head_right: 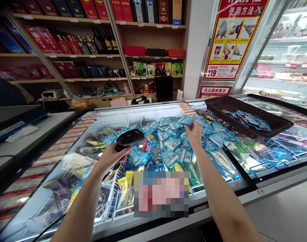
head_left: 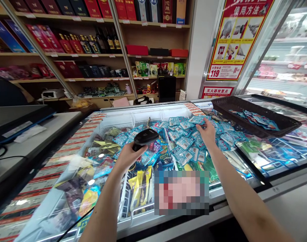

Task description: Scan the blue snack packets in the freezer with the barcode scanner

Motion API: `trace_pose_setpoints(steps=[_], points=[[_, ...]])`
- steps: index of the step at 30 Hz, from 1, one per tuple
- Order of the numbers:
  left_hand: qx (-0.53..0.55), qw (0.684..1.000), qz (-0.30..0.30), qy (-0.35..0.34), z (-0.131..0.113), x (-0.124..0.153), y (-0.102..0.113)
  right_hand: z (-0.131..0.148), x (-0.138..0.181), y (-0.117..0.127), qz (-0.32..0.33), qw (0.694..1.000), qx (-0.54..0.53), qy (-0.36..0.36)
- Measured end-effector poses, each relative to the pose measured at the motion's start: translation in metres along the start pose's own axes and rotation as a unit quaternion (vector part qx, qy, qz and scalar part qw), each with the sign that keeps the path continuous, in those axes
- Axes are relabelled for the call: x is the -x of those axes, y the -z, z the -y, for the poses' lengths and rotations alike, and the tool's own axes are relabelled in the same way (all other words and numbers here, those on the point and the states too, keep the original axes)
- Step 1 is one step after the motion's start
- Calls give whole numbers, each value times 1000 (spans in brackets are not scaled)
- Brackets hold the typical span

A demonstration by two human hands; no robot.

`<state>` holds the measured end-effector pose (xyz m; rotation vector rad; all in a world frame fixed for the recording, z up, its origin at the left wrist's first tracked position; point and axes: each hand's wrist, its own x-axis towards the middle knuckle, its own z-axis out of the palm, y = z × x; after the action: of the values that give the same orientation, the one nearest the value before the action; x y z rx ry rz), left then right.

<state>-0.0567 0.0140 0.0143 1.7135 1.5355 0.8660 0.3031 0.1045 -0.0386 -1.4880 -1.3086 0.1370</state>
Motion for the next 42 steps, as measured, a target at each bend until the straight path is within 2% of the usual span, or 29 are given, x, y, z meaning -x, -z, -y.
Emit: trace_pose_setpoints(steps=[3, 7, 11, 16, 19, 21, 24, 27, 32, 36, 39, 42], points=[[-3, 1000, -15, 3, 0, 1, 2, -2, 2, 0, -9, 989, 142, 34], [-19, 998, -54, 22, 0, 2, 7, -3, 7, -2, -15, 970, 234, 57], [-27, 995, -81, 43, 7, 4, 17, 7, 14, 0, -29, 961, 264, 78], [-9, 992, -121, 45, 24, 9, 41, 38, 29, -5, -20, 965, 237, 114], [16, 986, -153, 59, 30, 18, 57, 62, 38, -24, 46, 969, 180, 165], [31, 983, -165, 75, 33, 24, 65, 82, 46, -42, 127, 960, 132, 213], [64, 974, -202, 82, 35, 33, 73, 114, 60, -75, 291, 912, 68, 282], [107, 966, -228, 62, 39, 37, 79, 144, 74, -109, 389, 866, 52, 309], [113, 958, -248, 95, 46, 39, 87, 193, 93, -157, 427, 834, 86, 339], [95, 962, -240, 87, 48, 41, 92, 223, 105, -189, 463, 775, 115, 414], [72, 968, -222, 89, 51, 42, 94, 228, 109, -203, 495, 744, 135, 428], [51, 970, -217, 98, 53, 40, 93, 215, 106, -200, 507, 746, 141, 409]])
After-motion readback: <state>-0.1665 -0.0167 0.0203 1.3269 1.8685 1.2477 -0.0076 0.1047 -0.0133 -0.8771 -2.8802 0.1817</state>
